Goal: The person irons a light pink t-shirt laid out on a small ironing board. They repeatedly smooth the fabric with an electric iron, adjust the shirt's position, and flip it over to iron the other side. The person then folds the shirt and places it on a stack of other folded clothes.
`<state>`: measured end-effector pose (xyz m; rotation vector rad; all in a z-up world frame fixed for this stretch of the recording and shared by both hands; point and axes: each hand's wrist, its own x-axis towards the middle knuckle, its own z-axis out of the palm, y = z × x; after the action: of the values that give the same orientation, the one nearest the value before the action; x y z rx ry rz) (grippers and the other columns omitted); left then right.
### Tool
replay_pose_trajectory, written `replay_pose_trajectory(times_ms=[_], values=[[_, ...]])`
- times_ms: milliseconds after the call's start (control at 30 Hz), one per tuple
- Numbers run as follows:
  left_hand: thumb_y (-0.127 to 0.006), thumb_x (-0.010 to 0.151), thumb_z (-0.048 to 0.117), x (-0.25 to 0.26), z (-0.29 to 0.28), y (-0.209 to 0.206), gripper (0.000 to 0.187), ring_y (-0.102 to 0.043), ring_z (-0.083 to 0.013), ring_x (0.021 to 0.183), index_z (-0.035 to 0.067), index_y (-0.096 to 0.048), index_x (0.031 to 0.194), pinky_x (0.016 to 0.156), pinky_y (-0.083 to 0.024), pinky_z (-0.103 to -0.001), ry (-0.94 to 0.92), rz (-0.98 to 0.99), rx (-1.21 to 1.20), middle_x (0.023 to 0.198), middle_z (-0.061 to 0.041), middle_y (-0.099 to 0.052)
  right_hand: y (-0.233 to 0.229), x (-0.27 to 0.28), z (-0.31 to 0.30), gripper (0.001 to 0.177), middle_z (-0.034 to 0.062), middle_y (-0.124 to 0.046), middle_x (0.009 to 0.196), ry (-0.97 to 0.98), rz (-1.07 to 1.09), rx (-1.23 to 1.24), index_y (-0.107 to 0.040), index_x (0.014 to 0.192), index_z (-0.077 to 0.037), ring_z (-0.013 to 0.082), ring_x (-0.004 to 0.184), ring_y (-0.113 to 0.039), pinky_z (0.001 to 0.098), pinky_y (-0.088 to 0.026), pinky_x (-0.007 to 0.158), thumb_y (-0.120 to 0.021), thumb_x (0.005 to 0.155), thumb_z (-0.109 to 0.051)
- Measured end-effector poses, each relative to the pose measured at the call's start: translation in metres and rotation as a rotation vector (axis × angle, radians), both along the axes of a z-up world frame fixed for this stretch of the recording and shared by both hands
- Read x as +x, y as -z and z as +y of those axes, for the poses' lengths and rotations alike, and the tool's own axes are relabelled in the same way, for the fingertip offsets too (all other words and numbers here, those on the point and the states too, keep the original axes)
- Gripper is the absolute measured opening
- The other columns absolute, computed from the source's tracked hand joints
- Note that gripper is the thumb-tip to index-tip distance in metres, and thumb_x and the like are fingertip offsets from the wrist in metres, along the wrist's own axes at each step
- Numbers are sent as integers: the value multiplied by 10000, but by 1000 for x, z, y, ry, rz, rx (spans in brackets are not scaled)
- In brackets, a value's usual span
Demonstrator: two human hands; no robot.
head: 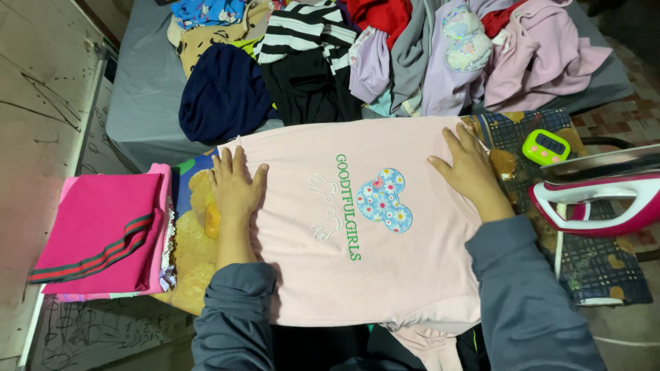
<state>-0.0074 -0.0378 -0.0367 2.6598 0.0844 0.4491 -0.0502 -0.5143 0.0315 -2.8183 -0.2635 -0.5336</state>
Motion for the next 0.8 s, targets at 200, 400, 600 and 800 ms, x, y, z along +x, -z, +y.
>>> replay_pose_trajectory(times_ms=[200, 400, 600, 800], values=[[-591, 935, 602, 0, 1, -3, 802, -184, -396, 1553, 125, -440, 1562, 1244, -103, -552, 12, 7, -44, 1647, -192, -315, -77, -125, -20, 145, 94, -743, 1121, 125, -500, 39, -713, 1289, -64, 283, 1018, -692, 410, -491, 923, -685, 1150, -95], [-545, 947, 534, -6, 44, -8, 670, -266, -313, 1557, 186, -515, 1519, 1238, -215, -493, 79, 46, -339, 1621, -87, -434, -34, -181, -60, 255, 202, -551, 1306, 619, -870, 261, -483, 1356, 16, 323, 1178, -595, 420, -504, 1036, -616, 1193, -128], [-661, 975, 439, -7, 57, 6, 561, -301, -375, 1505, 108, -609, 1425, 1207, -59, -581, 16, -104, -145, 1546, -188, -480, 27, -180, -88, 324, 231, -472, 1387, 345, -712, 570, -296, 1439, 24, 296, 1288, -555, 449, -455, 1103, -480, 1175, -11], [-792, 895, 355, -3, 54, 10, 366, -447, -376, 1441, 64, -638, 1057, 1233, -153, -577, -47, -230, -259, 1418, -165, -618, -5, -150, -99, 328, 164, -616, 1217, 320, -536, 831, -427, 1402, 38, 238, 878, -663, 382, -549, 811, -594, 1165, -114]])
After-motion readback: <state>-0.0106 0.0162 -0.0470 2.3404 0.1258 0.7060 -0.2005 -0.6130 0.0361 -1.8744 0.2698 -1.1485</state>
